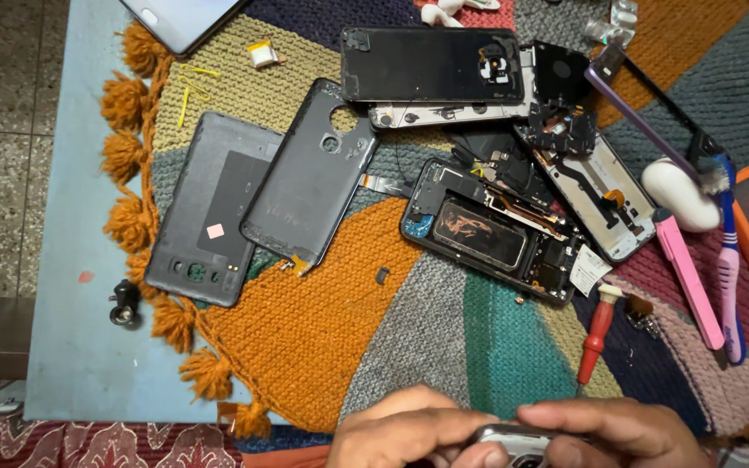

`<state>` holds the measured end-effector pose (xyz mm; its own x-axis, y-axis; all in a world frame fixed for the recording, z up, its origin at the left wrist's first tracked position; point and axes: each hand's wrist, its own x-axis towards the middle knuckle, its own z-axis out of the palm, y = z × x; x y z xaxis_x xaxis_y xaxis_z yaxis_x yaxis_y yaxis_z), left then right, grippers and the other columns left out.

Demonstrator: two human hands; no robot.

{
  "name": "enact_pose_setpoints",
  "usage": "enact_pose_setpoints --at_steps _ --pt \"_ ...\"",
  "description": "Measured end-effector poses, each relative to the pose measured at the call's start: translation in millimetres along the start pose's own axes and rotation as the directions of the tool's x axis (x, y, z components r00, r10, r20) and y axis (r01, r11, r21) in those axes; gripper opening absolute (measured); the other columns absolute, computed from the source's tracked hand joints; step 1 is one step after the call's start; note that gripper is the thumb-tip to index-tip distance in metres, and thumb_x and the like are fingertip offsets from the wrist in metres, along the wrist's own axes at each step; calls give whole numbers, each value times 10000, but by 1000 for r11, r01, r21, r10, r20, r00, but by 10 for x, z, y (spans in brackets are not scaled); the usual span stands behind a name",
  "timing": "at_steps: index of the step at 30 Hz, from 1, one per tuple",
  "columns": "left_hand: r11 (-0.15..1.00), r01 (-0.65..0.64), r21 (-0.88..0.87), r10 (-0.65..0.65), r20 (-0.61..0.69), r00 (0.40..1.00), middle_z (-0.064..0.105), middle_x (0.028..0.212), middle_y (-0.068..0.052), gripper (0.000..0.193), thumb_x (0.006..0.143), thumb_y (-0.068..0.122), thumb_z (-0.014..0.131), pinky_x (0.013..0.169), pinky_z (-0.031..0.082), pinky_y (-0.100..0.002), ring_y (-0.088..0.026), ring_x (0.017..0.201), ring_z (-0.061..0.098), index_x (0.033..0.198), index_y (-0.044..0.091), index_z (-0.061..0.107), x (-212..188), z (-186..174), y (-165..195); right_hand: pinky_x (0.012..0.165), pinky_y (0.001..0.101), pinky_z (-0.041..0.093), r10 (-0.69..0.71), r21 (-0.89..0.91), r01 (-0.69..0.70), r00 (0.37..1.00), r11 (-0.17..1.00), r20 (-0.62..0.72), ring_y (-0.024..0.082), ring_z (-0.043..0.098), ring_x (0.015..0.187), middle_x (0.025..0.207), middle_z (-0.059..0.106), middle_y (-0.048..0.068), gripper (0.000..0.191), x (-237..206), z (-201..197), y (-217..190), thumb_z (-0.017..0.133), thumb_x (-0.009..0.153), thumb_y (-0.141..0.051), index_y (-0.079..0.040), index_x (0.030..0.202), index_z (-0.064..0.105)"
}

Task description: The person disassembles and reassembles several smartphones on a patterned mat. They handle a white phone frame, a black phone back cover, and a disassembled phone chassis, using a screwdriver to remove screws and a brush to clean internal components.

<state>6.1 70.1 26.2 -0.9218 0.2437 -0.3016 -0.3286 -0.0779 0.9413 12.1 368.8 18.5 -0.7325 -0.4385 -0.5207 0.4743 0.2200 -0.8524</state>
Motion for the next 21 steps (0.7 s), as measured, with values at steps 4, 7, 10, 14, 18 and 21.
enact_pose_setpoints --at_steps 4,7,10,14,18,21 --pt "1000 16 -9 -16 -3 1000 761 797 -25 222 854 281 879 579 570 -191 -58 677 732 980 99 865 -13 22 -16 815 384 650 -137 5 137 991 990 1 264 847 986 1043 817 190 309 -18 41 10 725 929 -3 33 1235 758" --pt "1000 -2 -22 2 -22 1000 753 792 -25 211 862 267 877 569 553 -191 -55 674 717 963 83 862 -27 52 -7 768 362 662 -230 -65 227 972 972 -54 248 830 918 1002 824 165 274 -32 108 32 733 930 -21 20 1199 773" --pt "998 63 -32 -61 48 997 722 825 -26 193 893 250 837 573 533 -194 -51 682 686 945 64 834 -30 19 -2 743 350 655 -169 -188 156 984 970 -56 236 820 881 973 815 142 263 -22 90 63 755 916 -48 -1 1173 779" --pt "995 71 -75 -57 169 984 680 905 -37 167 974 195 730 667 548 -200 -60 773 683 998 44 798 -15 -48 -35 837 418 622 -144 -115 152 987 982 71 292 797 963 1077 778 200 326 -33 -52 65 658 1001 -178 33 1237 738" --pt "995 -11 -102 31 196 980 667 922 -53 157 991 167 719 699 558 -216 -87 826 697 1026 30 786 -28 -52 -112 926 472 600 -140 -87 156 977 984 163 345 796 1048 1151 775 243 451 -33 -126 81 574 1056 -288 69 1285 729" --pt "986 -117 -118 143 244 959 660 965 -65 151 1026 152 711 739 568 -235 -108 866 695 1067 15 758 -1 -108 -198 920 457 604 -104 -101 120 983 988 148 326 748 1037 1147 777 231 447 -49 -106 133 582 1049 -292 63 1267 744"
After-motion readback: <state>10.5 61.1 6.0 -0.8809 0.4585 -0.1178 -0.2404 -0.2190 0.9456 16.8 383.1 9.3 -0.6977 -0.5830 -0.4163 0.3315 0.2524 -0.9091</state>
